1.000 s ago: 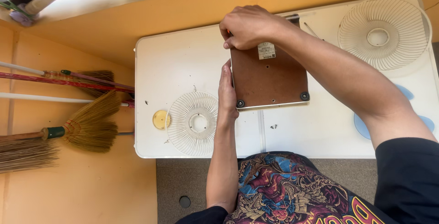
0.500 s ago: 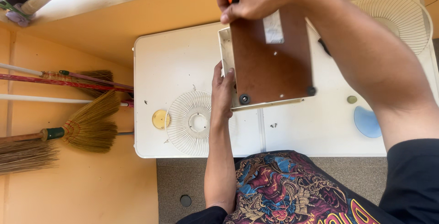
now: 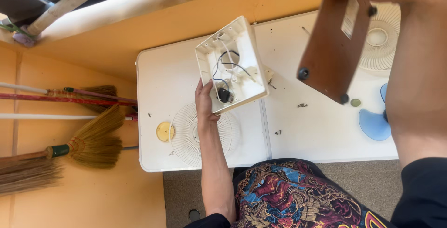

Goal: The person uses a screwdriver to remove screws from the back of an electric fan's base and detaches the rear grille. The person then reattaches the base cover and continues to remove screws from the rear grille.

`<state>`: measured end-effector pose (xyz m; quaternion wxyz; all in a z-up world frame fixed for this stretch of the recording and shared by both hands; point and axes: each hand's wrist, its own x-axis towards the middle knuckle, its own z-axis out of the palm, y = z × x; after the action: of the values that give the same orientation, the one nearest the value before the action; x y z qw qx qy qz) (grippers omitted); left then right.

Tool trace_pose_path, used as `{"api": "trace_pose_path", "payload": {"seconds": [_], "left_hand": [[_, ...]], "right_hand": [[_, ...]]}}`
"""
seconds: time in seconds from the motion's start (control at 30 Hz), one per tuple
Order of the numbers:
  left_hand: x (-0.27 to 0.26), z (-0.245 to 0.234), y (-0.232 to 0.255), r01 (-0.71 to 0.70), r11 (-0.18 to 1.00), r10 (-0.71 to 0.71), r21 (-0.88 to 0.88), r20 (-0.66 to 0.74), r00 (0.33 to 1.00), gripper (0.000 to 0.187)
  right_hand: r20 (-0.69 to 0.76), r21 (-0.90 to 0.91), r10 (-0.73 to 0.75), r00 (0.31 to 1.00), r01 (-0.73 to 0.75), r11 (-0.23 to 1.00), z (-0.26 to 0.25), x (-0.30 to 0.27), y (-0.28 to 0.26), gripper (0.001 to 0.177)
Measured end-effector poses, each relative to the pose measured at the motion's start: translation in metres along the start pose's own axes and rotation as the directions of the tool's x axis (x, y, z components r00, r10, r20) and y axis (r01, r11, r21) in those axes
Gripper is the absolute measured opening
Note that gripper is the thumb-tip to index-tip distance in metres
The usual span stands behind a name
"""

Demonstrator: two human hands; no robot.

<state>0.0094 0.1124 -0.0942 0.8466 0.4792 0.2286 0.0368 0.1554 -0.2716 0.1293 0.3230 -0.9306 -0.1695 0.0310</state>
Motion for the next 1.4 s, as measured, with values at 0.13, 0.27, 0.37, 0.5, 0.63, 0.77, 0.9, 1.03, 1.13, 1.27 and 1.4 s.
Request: {"api": "trace_pose_path", "payload": {"seconds": [0.13,0.27,0.37,0.5,0.63,0.77,0.9,1.03,1.13,1.27,1.4], "left_hand": [[0.045,-0.033,-0.02,0.005,0.991,0.002,-0.137,0.05,0.999,0.038],[0.085,-0.061,-0.044,0.052,0.977,-0.037,-0.206,0.073,0.997,0.03],[0.109,-0.071,-0.058,0.108,0.979,-0.11,-0.175,-0.001,0.994,0.027],[0.14,-0.078,-0.067,-0.018,0.999,0.018,0.042,-0.006,1.0,0.028],[0.165,-0.09,-0.07,-0.209,0.938,0.201,0.276,0.056,0.978,0.022],[0.176,-0.1,-0.067,-0.18,0.889,0.202,0.421,-0.008,0.979,0.018],[0.177,-0.107,-0.07,-0.186,0.848,0.214,0.495,0.001,0.977,0.011],[0.183,-0.117,-0.077,-0.103,0.855,0.153,0.508,-0.058,0.986,0.014],[0.19,-0.121,-0.079,-0.08,0.822,0.157,0.564,-0.09,0.983,0.006],[0.2,-0.127,-0.077,-0.043,0.776,0.184,0.629,-0.161,0.97,0.017],[0.207,-0.126,-0.068,-0.049,0.614,0.272,0.788,-0.153,0.95,0.018]], "right_hand": [[-0.148,0.198,0.018,0.989,0.012,0.98,0.025,-0.031,0.062,0.021],[-0.137,0.292,0.334,0.933,-0.284,0.913,0.077,-0.055,0.127,0.022],[-0.125,0.406,0.491,0.862,-0.407,0.818,0.118,-0.074,0.167,0.027],[-0.117,0.277,0.634,0.764,-0.588,0.76,0.165,-0.085,0.206,0.036],[-0.047,0.049,0.723,0.689,-0.721,0.691,0.197,-0.076,0.223,0.042],[0.031,-0.053,0.755,0.655,-0.753,0.655,0.224,-0.055,0.216,0.042],[0.038,-0.117,0.738,0.673,-0.731,0.672,0.248,-0.024,0.193,0.04],[0.095,-0.175,0.727,0.68,-0.707,0.685,0.27,0.006,0.173,0.037],[0.111,-0.214,0.712,0.694,-0.683,0.699,0.284,0.025,0.167,0.037],[0.129,-0.256,0.693,0.71,-0.651,0.715,0.303,0.039,0.165,0.039],[0.093,-0.25,0.715,0.693,-0.679,0.69,0.315,0.048,0.172,0.037]]}}
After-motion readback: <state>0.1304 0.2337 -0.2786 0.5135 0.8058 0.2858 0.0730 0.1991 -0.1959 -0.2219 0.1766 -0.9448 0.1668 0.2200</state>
